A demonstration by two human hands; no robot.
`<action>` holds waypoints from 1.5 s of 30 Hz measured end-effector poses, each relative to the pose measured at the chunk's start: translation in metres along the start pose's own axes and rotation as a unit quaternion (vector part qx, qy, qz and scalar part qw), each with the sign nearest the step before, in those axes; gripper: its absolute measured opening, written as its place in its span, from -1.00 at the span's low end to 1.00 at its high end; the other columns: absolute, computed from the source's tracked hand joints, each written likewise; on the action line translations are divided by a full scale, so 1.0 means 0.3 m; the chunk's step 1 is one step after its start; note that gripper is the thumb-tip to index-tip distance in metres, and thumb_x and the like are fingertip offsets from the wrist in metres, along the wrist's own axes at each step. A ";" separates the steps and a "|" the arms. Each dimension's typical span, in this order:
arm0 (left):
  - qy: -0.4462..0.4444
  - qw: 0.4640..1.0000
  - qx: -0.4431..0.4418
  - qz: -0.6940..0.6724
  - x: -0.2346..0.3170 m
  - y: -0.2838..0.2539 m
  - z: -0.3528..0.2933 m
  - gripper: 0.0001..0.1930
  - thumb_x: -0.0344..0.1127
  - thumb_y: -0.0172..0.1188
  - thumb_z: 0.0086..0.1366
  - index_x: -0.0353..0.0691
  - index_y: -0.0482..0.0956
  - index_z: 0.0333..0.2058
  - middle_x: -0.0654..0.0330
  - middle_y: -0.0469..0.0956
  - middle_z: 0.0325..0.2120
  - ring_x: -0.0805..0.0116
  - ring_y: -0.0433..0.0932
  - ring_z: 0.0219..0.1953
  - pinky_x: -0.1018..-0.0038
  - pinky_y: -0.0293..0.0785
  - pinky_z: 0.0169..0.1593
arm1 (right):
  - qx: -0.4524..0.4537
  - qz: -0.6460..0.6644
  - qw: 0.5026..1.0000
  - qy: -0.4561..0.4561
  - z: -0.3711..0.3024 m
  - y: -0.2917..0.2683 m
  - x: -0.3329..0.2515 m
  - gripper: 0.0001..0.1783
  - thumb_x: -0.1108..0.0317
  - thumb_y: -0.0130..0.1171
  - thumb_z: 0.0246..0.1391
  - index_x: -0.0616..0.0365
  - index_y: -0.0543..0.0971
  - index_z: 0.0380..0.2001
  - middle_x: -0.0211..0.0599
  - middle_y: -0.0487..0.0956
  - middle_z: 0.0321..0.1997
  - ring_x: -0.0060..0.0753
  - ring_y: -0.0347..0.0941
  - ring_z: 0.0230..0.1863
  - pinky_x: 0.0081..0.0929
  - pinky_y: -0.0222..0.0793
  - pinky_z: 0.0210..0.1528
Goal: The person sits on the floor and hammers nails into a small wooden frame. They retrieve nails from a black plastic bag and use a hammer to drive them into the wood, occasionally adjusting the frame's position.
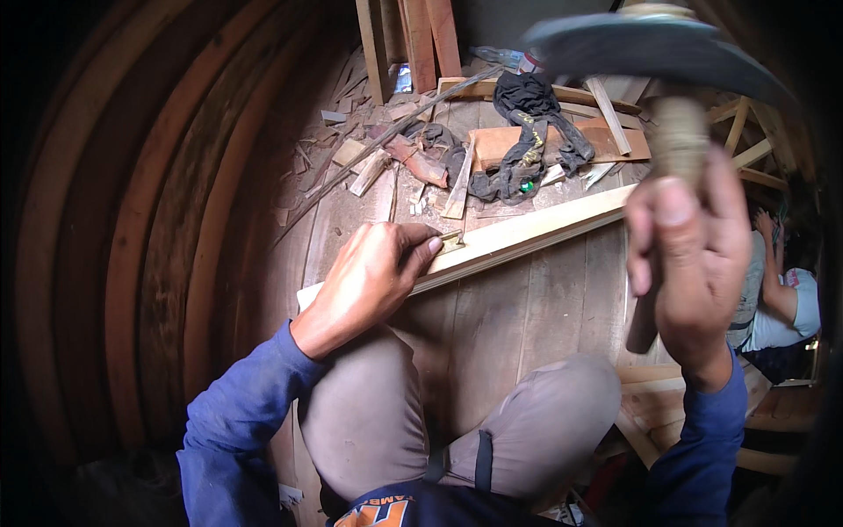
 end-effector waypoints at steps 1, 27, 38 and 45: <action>0.002 1.000 0.002 -0.001 0.004 0.003 -0.002 -0.66 -0.24 0.08 0.40 -0.43 0.45 -0.46 0.01 0.28 -0.69 0.25 0.19 -0.59 0.23 0.30 -0.40 | 0.027 0.023 0.999 -0.012 -0.010 -0.008 0.009 -0.68 0.24 -0.07 0.39 0.27 0.32 0.02 -0.39 0.43 -0.48 -0.69 0.27 -0.65 -0.71 0.20 -0.62; -0.003 1.000 0.001 -0.020 0.017 0.011 0.014 -0.65 -0.22 0.08 0.40 -0.44 0.46 -0.45 -0.03 0.30 -0.68 0.26 0.21 -0.60 0.24 0.30 -0.42 | -0.162 -0.087 0.983 0.002 -0.083 0.086 0.152 -0.67 0.28 0.00 0.35 0.30 0.42 0.03 -0.46 0.46 -0.49 -0.65 0.36 -0.56 -0.58 0.32 -0.50; 0.010 1.000 -0.005 0.001 0.022 0.009 0.018 -0.67 -0.22 0.08 0.40 -0.45 0.50 -0.38 -0.08 0.32 -0.66 0.17 0.24 -0.60 0.21 0.31 -0.39 | -0.269 -0.106 0.949 0.129 -0.076 0.094 0.159 -0.70 0.32 0.03 0.31 0.30 0.43 0.00 0.21 0.55 -0.31 0.07 0.50 -0.44 -0.21 0.44 -0.30; -0.008 1.000 -0.005 0.009 0.019 -0.004 0.003 -0.68 -0.23 0.08 0.40 -0.45 0.50 -0.38 -0.06 0.32 -0.66 0.21 0.25 -0.59 0.20 0.31 -0.39 | 0.058 0.004 0.997 0.054 -0.037 0.011 0.020 -0.66 0.27 0.02 0.33 0.28 0.40 0.04 -0.33 0.46 -0.48 -0.52 0.36 -0.58 -0.52 0.27 -0.51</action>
Point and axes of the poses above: each hand's wrist, its own z-axis towards the middle knuckle, its own y-axis out of the palm, x = y × z, the point moved 4 cm from there along z, towards the middle knuckle
